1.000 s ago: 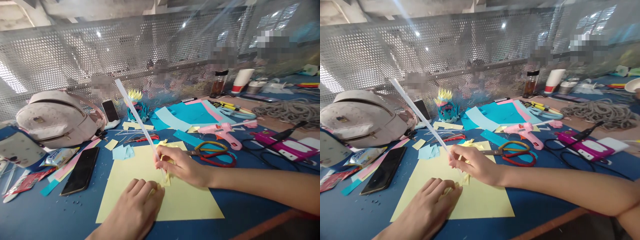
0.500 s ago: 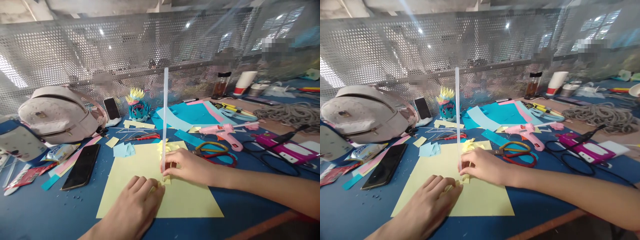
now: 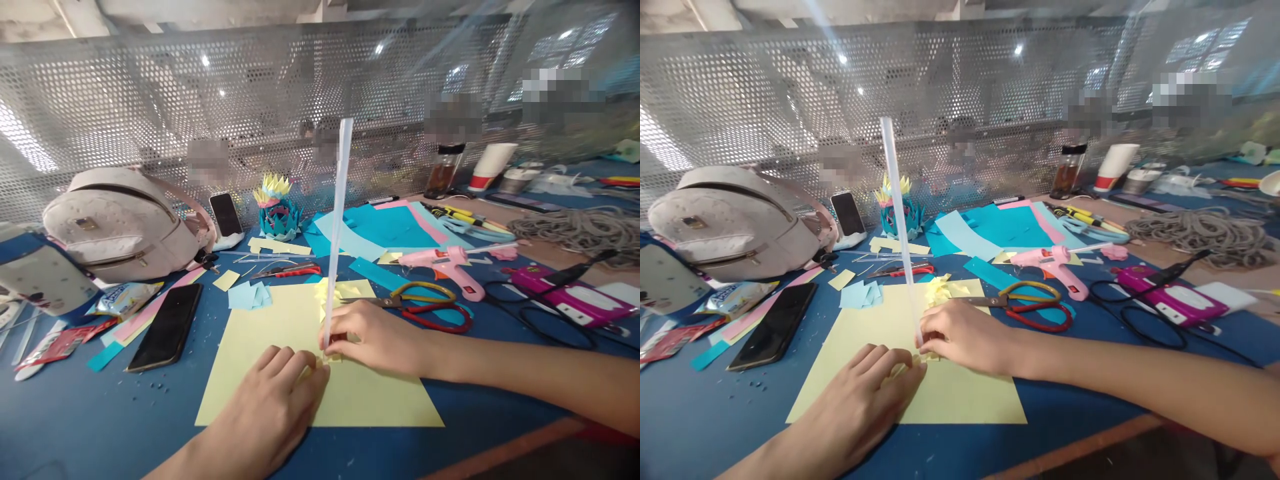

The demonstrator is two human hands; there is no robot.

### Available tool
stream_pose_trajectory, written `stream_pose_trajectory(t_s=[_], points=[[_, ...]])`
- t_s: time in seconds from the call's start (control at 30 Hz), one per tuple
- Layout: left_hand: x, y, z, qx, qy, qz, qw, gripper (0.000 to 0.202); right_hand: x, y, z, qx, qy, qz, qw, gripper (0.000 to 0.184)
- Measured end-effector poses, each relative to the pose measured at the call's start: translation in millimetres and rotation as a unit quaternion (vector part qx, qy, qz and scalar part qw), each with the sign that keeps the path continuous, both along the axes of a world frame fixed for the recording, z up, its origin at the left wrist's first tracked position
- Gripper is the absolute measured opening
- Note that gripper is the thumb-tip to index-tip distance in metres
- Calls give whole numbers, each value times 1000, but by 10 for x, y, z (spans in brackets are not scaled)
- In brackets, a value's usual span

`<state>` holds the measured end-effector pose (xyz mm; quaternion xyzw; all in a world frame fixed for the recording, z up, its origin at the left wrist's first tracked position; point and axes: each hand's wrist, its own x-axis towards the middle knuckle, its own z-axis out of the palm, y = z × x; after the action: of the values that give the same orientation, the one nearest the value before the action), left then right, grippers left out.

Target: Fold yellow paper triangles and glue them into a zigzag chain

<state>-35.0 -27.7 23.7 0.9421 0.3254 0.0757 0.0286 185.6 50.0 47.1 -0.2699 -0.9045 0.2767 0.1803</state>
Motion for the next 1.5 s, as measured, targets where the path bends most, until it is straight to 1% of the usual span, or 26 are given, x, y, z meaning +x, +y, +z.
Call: stream_pose_trajectory(t_s=[0.13,0.37,0.6,0.87,1.07,1.23,1.5], points=[[-1,-8,-3,-1,4,4,1000,26,-16,-7,-10,0,3,-10,1000,13],[-4,-2,-2,5,5,1,1000,24,-44,-15,7,2,-3,5,1000,18],[-4,-20,-8,19,-18,7,1000,28,-14,-3,39,-12,-23,-22,999,16],[-3,-27,-9,8,-19,10,1000,30,-4,-45,30,19,-24,-10,999,17],[7,-34,0,8,-14,9,1000,30,6,-31,10,12,-16,-34,999,15],[9,-34,-4,3,-16,5,1000,29,18,-9,35,-4,-24,-43,999,14],[1,-12,-19,30,-25,1,999,28,41,34,11,-15,-28,-53,998,14]])
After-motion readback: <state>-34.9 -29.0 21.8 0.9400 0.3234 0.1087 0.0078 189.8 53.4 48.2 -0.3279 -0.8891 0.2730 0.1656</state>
